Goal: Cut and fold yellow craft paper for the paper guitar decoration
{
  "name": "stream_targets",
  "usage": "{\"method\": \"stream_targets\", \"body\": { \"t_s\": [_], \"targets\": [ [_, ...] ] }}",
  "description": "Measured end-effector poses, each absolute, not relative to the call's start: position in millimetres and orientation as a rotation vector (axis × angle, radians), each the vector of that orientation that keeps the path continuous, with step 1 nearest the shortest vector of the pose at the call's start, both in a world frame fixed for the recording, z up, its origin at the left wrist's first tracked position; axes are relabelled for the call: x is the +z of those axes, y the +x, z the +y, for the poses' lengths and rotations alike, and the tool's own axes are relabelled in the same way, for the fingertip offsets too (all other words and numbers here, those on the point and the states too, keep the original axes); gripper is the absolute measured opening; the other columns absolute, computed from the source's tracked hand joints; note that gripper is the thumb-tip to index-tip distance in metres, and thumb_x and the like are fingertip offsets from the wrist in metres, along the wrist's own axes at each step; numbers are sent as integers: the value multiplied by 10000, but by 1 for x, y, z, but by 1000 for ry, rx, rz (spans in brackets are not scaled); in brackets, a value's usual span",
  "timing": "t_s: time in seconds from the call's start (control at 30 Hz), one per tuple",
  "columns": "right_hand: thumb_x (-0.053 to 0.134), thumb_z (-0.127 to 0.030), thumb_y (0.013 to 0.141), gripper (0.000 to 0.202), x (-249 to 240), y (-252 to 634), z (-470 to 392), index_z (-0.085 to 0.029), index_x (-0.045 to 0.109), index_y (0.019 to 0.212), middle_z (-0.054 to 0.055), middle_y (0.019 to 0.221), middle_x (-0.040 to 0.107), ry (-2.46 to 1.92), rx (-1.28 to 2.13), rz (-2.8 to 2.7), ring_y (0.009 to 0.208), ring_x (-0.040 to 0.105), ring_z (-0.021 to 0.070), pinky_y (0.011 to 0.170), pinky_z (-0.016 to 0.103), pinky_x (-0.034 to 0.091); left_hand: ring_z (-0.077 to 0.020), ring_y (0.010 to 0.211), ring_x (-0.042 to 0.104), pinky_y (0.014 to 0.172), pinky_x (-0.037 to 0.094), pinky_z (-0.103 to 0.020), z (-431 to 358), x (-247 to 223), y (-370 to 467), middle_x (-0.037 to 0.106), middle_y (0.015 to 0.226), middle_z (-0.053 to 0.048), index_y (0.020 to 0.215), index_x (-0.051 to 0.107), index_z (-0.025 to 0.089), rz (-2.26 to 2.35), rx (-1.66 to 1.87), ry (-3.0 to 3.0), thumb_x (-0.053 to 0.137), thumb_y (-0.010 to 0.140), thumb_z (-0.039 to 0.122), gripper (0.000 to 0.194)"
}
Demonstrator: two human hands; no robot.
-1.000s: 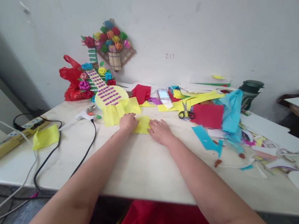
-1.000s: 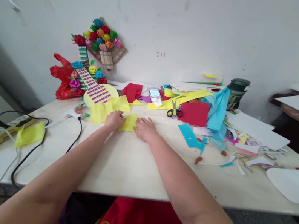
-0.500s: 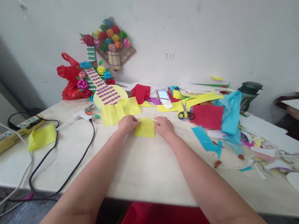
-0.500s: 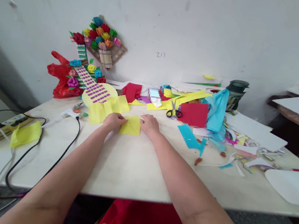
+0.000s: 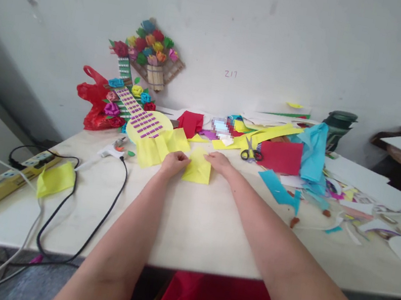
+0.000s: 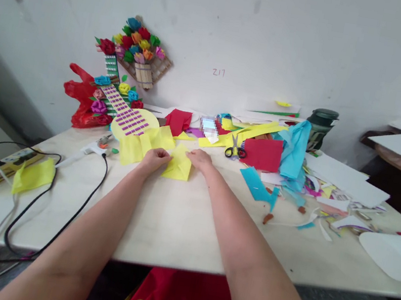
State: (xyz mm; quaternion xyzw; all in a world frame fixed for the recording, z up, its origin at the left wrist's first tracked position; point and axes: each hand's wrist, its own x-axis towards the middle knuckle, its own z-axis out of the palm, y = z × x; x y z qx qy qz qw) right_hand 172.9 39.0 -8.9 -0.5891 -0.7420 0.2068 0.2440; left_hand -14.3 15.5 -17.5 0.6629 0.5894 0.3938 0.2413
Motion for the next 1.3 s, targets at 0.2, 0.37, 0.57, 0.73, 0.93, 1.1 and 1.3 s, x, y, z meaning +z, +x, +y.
{"method": "stream_targets", "body": {
  "t_s": [0.2,0.37,0.57,0.73,0.93,1.1,1.3],
  "targets": [
    [520,-374,688,244,-21,182,41,-145,577,626,16,628,595,-1339,918,-1720,591,489,118,539,217,331,-103,559,483,541,363,-217,14,-18,-12,538,567,17,584,537,164,1456,1180,1709,600,577,324,172],
    [561,-290,619,164,-21,184,38,-152,524,540,-44,471,469,-1247,992,-1590,484,414,89,503,218,323,-104,521,522,512,387,-219,11,-13,-9,560,554,10,663,517,155,1314,1176,1549,623,579,316,210],
    [575,-245,607,140,-12,180,28,-145,515,530,-46,465,478,-1187,1137,-1451,449,405,73,473,212,322,-116,517,543,503,439,-246,10,-9,-9,587,584,-11,827,559,127,1218,1121,1385,700,515,331,399],
    [590,-326,635,196,-8,181,24,-144,531,593,-13,507,542,-1155,1242,-1397,429,426,72,394,198,246,-98,488,522,515,450,-249,11,-10,-8,550,523,12,648,538,135,1185,1117,1348,721,486,309,300],
    [517,-410,703,286,-8,185,26,-129,554,669,23,514,571,-1098,1383,-1324,407,459,74,354,191,199,-97,501,526,512,444,-240,11,-9,-10,548,535,17,640,516,144,1150,1108,1336,728,477,310,315],
    [616,-248,623,124,-11,184,27,-136,566,644,6,536,587,-1155,1273,-1387,432,489,73,362,178,225,-95,498,520,504,440,-238,9,-9,-10,542,545,20,647,500,150,1128,1106,1321,725,479,307,321],
    [593,-189,633,55,-11,184,27,-139,579,652,-4,535,588,-1167,1264,-1388,434,489,66,358,167,224,-74,490,504,501,412,-211,7,-9,-10,520,547,34,648,514,145,1052,1086,1300,701,523,318,283]
  ]
}}
